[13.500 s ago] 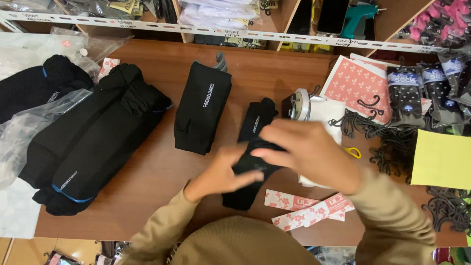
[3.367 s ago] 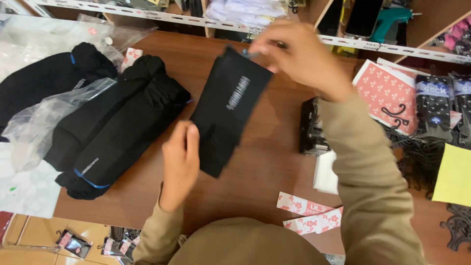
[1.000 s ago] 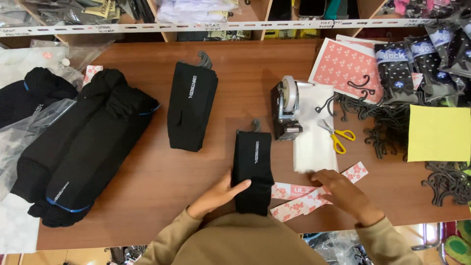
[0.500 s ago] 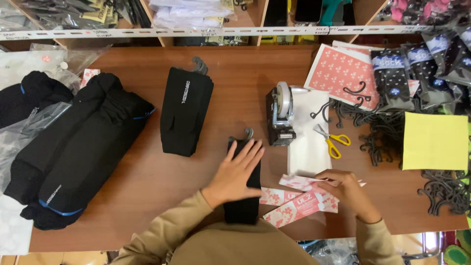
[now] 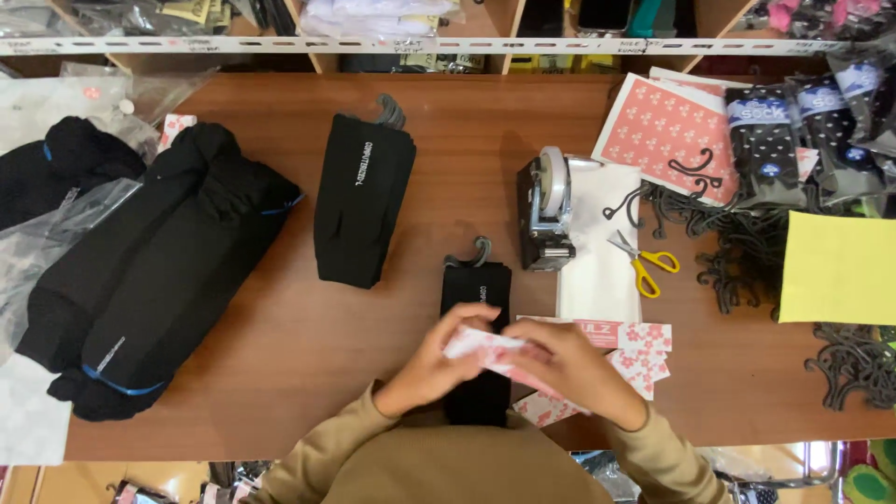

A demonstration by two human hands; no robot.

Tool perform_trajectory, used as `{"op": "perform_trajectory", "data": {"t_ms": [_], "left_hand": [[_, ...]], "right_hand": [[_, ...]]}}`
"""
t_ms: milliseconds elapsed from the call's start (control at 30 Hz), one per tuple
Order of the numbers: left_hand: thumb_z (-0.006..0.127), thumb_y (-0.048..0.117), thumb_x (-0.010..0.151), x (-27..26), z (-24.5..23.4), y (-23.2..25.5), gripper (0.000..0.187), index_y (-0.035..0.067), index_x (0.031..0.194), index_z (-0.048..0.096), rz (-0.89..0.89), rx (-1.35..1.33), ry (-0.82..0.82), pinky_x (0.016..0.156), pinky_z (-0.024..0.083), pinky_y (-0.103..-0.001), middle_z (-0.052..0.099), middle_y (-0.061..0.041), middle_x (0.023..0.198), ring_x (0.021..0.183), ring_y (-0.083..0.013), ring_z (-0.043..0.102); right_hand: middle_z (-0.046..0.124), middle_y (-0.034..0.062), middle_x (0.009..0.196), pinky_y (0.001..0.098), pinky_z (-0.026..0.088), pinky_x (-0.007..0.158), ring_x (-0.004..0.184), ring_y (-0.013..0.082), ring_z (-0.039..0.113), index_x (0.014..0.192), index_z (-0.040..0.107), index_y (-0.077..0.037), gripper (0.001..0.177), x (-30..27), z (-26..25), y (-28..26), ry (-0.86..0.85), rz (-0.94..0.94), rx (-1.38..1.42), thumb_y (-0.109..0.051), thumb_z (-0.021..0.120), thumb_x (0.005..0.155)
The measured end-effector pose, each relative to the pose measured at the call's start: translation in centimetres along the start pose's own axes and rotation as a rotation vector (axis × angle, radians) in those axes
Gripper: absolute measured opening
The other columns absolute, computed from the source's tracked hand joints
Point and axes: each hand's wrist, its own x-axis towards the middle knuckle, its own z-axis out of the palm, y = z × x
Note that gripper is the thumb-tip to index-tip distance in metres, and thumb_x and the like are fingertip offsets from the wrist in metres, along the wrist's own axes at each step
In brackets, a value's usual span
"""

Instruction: Labeling black fabric items with adhesive tags and cutting them with scissors in a stockroom.

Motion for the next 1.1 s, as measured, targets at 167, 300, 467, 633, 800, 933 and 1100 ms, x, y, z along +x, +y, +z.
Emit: {"op": "perform_trajectory", "data": {"t_ms": [167,300,467,633,800,933,1100], "left_hand": [[0.063,0.0,0.094,-3.2,-5.3,-2.5,0.022,0.005,0.115,0.063,-0.259,-0.243,0.382,0.04,0.048,-0.028,0.058,-0.01,0.057,0.042,-0.0175,0.058],[0.07,0.005,0.093,0.4,-6.9,2.7,0.017,0.008,0.11,0.064,-0.23,0.109,0.37,0.05,0.04,-0.021,0.063,-0.008,0.048,0.044,-0.0104,0.054],[0.071,0.004,0.094,0.3,-6.9,-0.7,0.01,0.004,0.104,0.071,-0.137,0.401,0.384,0.056,0.06,-0.034,0.07,-0.016,0.075,0.053,-0.0233,0.073],[0.064,0.011,0.098,-0.3,-6.0,-3.7,0.014,0.013,0.104,0.076,-0.153,0.55,0.285,0.071,0.06,-0.035,0.068,-0.01,0.086,0.074,-0.028,0.075],[0.072,0.027,0.096,0.3,-4.9,-3.1,0.013,0.015,0.098,0.074,0.073,1.091,0.318,0.099,0.049,-0.048,0.062,-0.006,0.122,0.115,-0.0371,0.055],[0.078,0.015,0.089,0.7,-3.9,-3.8,0.033,0.0,0.116,0.064,-0.119,0.666,0.363,0.078,0.063,-0.042,0.058,-0.02,0.118,0.091,-0.0377,0.071],[0.072,0.008,0.092,0.8,-3.1,-3.2,0.053,-0.005,0.14,0.055,-0.131,0.634,0.292,0.087,0.061,-0.049,0.054,-0.025,0.125,0.109,-0.0469,0.065]], "right_hand": [[0.086,0.0107,0.089,0.0447,0.059,0.08,0.086,0.0206,0.076,0.104,0.079,-0.009,0.02,0.9,-3.1,1.2,-0.275,0.132,0.107,-0.016,0.078,0.085],[0.079,0.0085,0.086,0.0379,0.056,0.076,0.08,0.0188,0.066,0.105,0.081,-0.006,0.024,2.9,-4.0,-0.4,0.116,0.171,0.079,-0.007,0.081,0.081],[0.079,0.0074,0.085,0.0356,0.058,0.071,0.072,0.022,0.073,0.105,0.083,-0.02,0.022,3.4,-1.0,0.1,0.293,0.077,-0.166,-0.009,0.08,0.086],[0.078,0.0012,0.085,0.0327,0.06,0.072,0.076,0.0222,0.075,0.111,0.083,-0.03,0.028,1.6,2.4,5.6,0.284,0.057,-0.307,-0.014,0.075,0.089],[0.071,0.004,0.12,0.0382,0.052,0.097,0.114,0.0297,0.063,0.101,0.082,-0.019,0.011,2.1,3.3,5.6,0.427,-0.179,-0.595,-0.023,0.077,0.092],[0.072,0.0145,0.104,0.0343,0.064,0.08,0.094,0.028,0.074,0.127,0.066,-0.004,0.044,2.5,3.8,6.1,0.324,0.088,-0.156,-0.013,0.081,0.086],[0.064,0.0247,0.109,0.0375,0.065,0.083,0.097,0.0332,0.073,0.143,0.054,0.007,0.057,2.5,4.4,6.6,0.269,0.156,0.027,-0.001,0.074,0.09]]}}
